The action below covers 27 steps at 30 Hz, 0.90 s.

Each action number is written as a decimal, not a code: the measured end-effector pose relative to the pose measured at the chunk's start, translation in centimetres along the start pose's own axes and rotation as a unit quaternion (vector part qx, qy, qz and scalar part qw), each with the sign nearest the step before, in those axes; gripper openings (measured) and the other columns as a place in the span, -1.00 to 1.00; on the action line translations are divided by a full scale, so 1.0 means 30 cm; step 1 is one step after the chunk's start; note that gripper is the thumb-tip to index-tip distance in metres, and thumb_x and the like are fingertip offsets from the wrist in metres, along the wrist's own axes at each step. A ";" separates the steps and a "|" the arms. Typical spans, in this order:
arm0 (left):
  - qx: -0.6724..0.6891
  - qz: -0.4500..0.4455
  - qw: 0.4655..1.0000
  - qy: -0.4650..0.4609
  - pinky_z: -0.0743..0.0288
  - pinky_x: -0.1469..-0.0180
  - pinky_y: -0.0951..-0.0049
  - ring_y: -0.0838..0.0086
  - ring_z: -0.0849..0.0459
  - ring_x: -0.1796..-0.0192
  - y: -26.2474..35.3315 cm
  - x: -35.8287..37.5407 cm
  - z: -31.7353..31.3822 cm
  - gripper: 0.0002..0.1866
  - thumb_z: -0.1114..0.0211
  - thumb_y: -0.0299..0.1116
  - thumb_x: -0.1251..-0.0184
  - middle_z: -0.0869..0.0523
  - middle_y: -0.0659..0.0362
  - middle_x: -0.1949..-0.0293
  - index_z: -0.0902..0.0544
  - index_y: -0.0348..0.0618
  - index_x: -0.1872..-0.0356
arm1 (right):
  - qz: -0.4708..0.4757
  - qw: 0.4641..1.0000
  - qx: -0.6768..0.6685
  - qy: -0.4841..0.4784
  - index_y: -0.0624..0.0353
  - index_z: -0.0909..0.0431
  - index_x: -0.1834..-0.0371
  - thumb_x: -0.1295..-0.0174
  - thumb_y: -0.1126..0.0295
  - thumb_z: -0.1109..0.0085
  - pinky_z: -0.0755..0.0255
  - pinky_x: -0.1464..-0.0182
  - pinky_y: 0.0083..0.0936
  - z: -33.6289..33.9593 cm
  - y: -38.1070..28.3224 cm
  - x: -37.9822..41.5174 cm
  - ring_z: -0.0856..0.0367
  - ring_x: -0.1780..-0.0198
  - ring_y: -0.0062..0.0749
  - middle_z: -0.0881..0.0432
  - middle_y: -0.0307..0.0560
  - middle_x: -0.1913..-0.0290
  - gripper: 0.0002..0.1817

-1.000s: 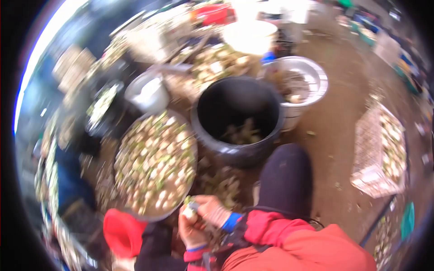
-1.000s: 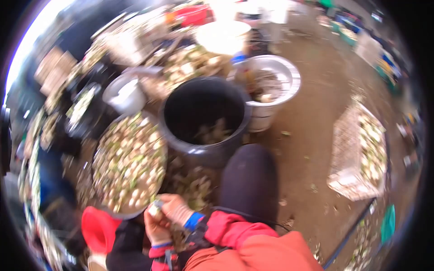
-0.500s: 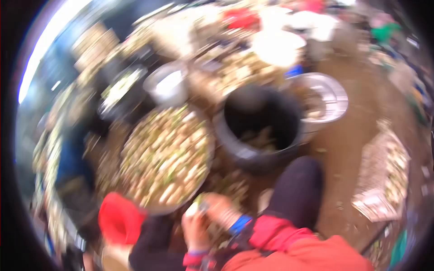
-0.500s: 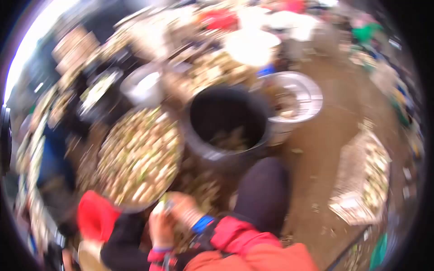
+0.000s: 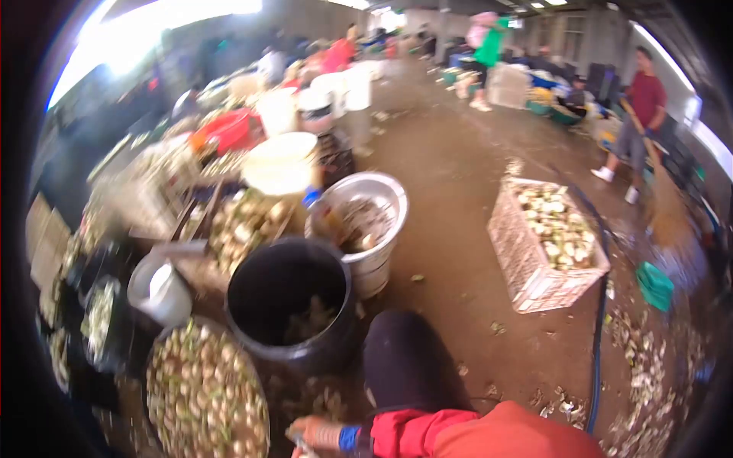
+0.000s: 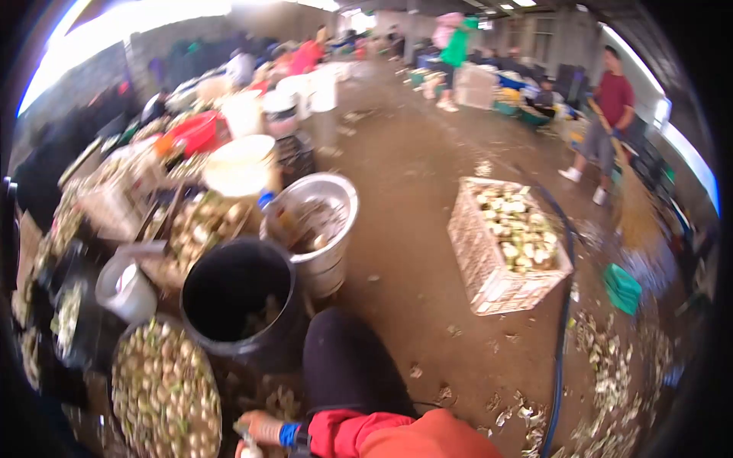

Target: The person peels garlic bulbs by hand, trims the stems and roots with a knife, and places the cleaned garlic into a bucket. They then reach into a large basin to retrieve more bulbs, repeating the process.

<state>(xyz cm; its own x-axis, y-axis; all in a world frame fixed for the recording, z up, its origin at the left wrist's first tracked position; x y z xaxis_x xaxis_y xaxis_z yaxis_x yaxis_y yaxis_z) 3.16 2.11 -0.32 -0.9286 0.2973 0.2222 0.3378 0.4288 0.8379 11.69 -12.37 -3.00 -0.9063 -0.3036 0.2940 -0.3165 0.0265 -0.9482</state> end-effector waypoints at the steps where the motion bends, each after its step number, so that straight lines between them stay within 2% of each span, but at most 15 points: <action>1: 0.018 0.012 0.999 -0.031 -0.42 -0.11 0.33 0.35 -0.50 -0.10 -0.018 0.001 0.017 -0.09 -0.42 -0.15 -0.08 -0.48 0.14 -0.15 -0.08 0.00 -0.41 | 0.034 0.987 0.153 0.022 0.13 -0.62 0.22 0.00 0.35 -0.15 -0.46 0.17 -0.37 0.026 -0.016 0.009 -0.61 0.19 -0.28 -0.65 -0.02 0.25 -0.74; 2: 0.134 -0.048 0.990 -0.025 -0.57 0.39 0.32 0.36 -0.61 0.36 -0.103 -0.024 0.059 -0.14 -0.47 -0.26 -0.03 -0.60 0.07 0.27 -0.17 -0.10 -0.35 | 0.136 0.957 0.252 0.039 0.11 -0.63 0.20 0.02 0.35 -0.15 -0.47 0.10 -0.32 0.046 0.035 -0.012 -0.61 0.13 -0.13 -0.64 0.03 0.22 -0.72; 3: 0.141 -0.028 0.989 0.020 -0.54 0.38 0.33 0.39 -0.59 0.35 0.044 0.011 -0.109 0.01 -0.51 -0.22 0.04 -0.59 0.08 0.26 -0.05 -0.02 -0.42 | 0.090 0.967 0.236 0.032 0.11 -0.61 0.14 0.05 0.38 -0.14 -0.48 0.04 -0.29 0.059 0.020 0.003 -0.60 0.11 -0.07 -0.63 0.05 0.17 -0.67; 4: 0.128 -0.032 0.991 0.027 -0.53 0.32 0.39 0.46 -0.55 0.31 0.071 0.022 -0.131 -0.05 -0.44 -0.17 -0.02 -0.54 0.14 0.14 -0.06 0.02 -0.41 | 0.140 0.931 0.336 0.007 0.12 -0.56 0.02 0.06 0.46 -0.09 -0.40 -0.10 -0.40 0.068 0.083 -0.013 -0.52 -0.05 -0.17 -0.57 0.02 0.02 -0.58; 5: 0.165 -0.048 0.983 0.059 -0.52 0.29 0.37 0.45 -0.55 0.33 0.086 0.028 -0.140 -0.09 -0.43 -0.23 -0.04 -0.54 0.13 0.14 -0.08 0.01 -0.40 | 0.057 0.945 0.317 -0.054 0.14 -0.54 -0.01 0.09 0.49 -0.09 -0.35 -0.17 -0.42 0.068 0.110 -0.027 -0.49 -0.09 -0.17 -0.54 0.05 -0.03 -0.53; 6: 0.185 -0.064 0.975 0.107 -0.54 0.24 0.32 0.39 -0.58 0.31 0.104 0.042 -0.145 -0.13 -0.42 -0.30 -0.06 -0.55 0.11 0.13 -0.11 0.02 -0.40 | 0.094 0.907 0.403 -0.075 0.19 -0.51 -0.06 0.04 0.49 -0.09 -0.31 -0.23 -0.46 0.057 0.015 0.011 -0.46 -0.15 -0.15 -0.52 0.07 -0.08 -0.53; 8: 0.201 -0.108 0.967 0.114 -0.57 0.19 0.27 0.37 -0.61 0.23 0.094 0.044 -0.083 -0.17 -0.35 -0.43 -0.12 -0.55 0.12 0.13 -0.09 0.01 -0.40 | 0.099 0.945 0.310 -0.043 0.16 -0.51 -0.08 -0.10 0.40 -0.21 -0.35 -0.17 -0.48 0.001 -0.006 0.009 -0.51 -0.13 -0.22 -0.54 0.07 -0.10 -0.58; 9: 0.208 -0.109 0.962 0.141 -0.59 0.17 0.26 0.37 -0.62 0.21 0.095 0.053 -0.068 -0.18 -0.34 -0.46 -0.12 -0.55 0.12 0.13 -0.09 0.01 -0.39 | 0.056 0.983 0.158 -0.076 0.20 -0.48 -0.11 -0.13 0.48 -0.18 -0.34 -0.18 -0.52 -0.020 -0.066 0.027 -0.49 -0.16 -0.30 -0.52 0.05 -0.13 -0.58; 11: 0.231 -0.109 0.951 0.174 -0.63 0.17 0.28 0.38 -0.65 0.21 0.085 0.050 -0.042 -0.17 -0.33 -0.53 -0.11 -0.55 0.15 0.13 -0.07 0.00 -0.38 | -0.010 0.990 -0.078 -0.117 0.33 -0.43 -0.14 -0.17 0.71 -0.04 -0.33 -0.19 -0.57 -0.051 -0.203 0.079 -0.45 -0.16 -0.42 -0.50 0.00 -0.14 -0.58; 15: 0.207 -0.104 0.953 0.194 -0.63 0.18 0.32 0.42 -0.63 0.18 0.051 0.048 -0.020 -0.15 -0.32 -0.54 -0.13 -0.53 0.18 0.11 -0.03 0.01 -0.40 | 0.041 0.986 -0.102 -0.125 0.28 -0.43 -0.16 -0.17 0.70 -0.04 -0.39 -0.12 -0.57 -0.080 -0.197 0.100 -0.51 -0.10 -0.40 -0.58 -0.01 -0.03 -0.56; 18: 0.151 -0.071 0.964 0.208 -0.62 0.19 0.37 0.44 -0.60 0.17 0.046 0.045 -0.023 -0.09 -0.34 -0.52 -0.11 -0.52 0.17 0.07 0.04 0.02 -0.43 | 0.054 0.992 0.045 -0.103 0.22 -0.45 -0.14 -0.16 0.68 -0.06 -0.43 -0.04 -0.57 -0.099 -0.171 0.088 -0.57 0.00 -0.42 -0.60 -0.02 0.02 -0.57; 19: 0.128 -0.067 0.965 0.221 -0.61 0.21 0.41 0.45 -0.60 0.17 0.050 0.043 -0.034 -0.05 -0.36 -0.51 -0.10 -0.52 0.17 0.07 0.08 0.03 -0.44 | 0.122 0.980 0.135 -0.083 0.19 -0.46 -0.11 -0.16 0.65 -0.07 -0.45 0.04 -0.57 -0.103 -0.172 0.091 -0.60 0.10 -0.45 -0.62 -0.04 0.07 -0.59; 23: 0.083 -0.098 0.945 0.300 -0.56 0.32 0.53 0.50 -0.59 0.24 0.003 0.030 0.013 -0.14 -0.38 -0.31 -0.14 -0.53 0.17 0.11 -0.02 -0.05 -0.38 | 0.162 0.975 0.123 -0.092 0.20 -0.47 -0.09 -0.15 0.65 -0.06 -0.45 0.05 -0.57 -0.120 -0.189 0.102 -0.60 0.12 -0.41 -0.63 -0.03 0.08 -0.61; 25: 0.080 -0.120 0.925 0.351 -0.57 0.38 0.52 0.48 -0.60 0.29 -0.001 0.033 0.060 -0.30 -0.35 -0.12 -0.18 -0.53 0.18 0.11 -0.18 -0.10 -0.24 | 0.050 0.985 0.036 -0.158 0.16 -0.46 -0.11 -0.18 0.65 -0.04 -0.46 0.07 -0.57 -0.124 -0.179 0.102 -0.61 0.11 -0.31 -0.62 -0.01 0.05 -0.60; 27: 0.116 -0.110 0.919 0.360 -0.57 0.37 0.49 0.45 -0.61 0.31 0.004 0.039 0.071 -0.31 -0.35 -0.10 -0.17 -0.56 0.19 0.18 -0.19 -0.05 -0.23 | 0.001 0.987 -0.027 -0.161 0.09 -0.46 -0.13 -0.22 0.59 -0.04 -0.46 0.07 -0.57 -0.115 -0.165 0.087 -0.61 0.12 -0.29 -0.61 -0.03 0.04 -0.61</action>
<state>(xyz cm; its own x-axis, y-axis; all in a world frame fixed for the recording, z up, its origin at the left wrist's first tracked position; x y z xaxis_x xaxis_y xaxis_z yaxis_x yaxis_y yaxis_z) 2.43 4.33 -1.03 -0.8113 -0.4242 0.4023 0.0759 0.6058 0.7920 9.92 -10.00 2.88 -0.7736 -0.5906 0.2297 -0.3365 0.0756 -0.9386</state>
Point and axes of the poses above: each hand's wrist, its own x-axis away from the middle knuckle, its own z-axis out of the back of the hand, y = z × x, the point moved 1 cm from there along -x, towards the middle knuckle
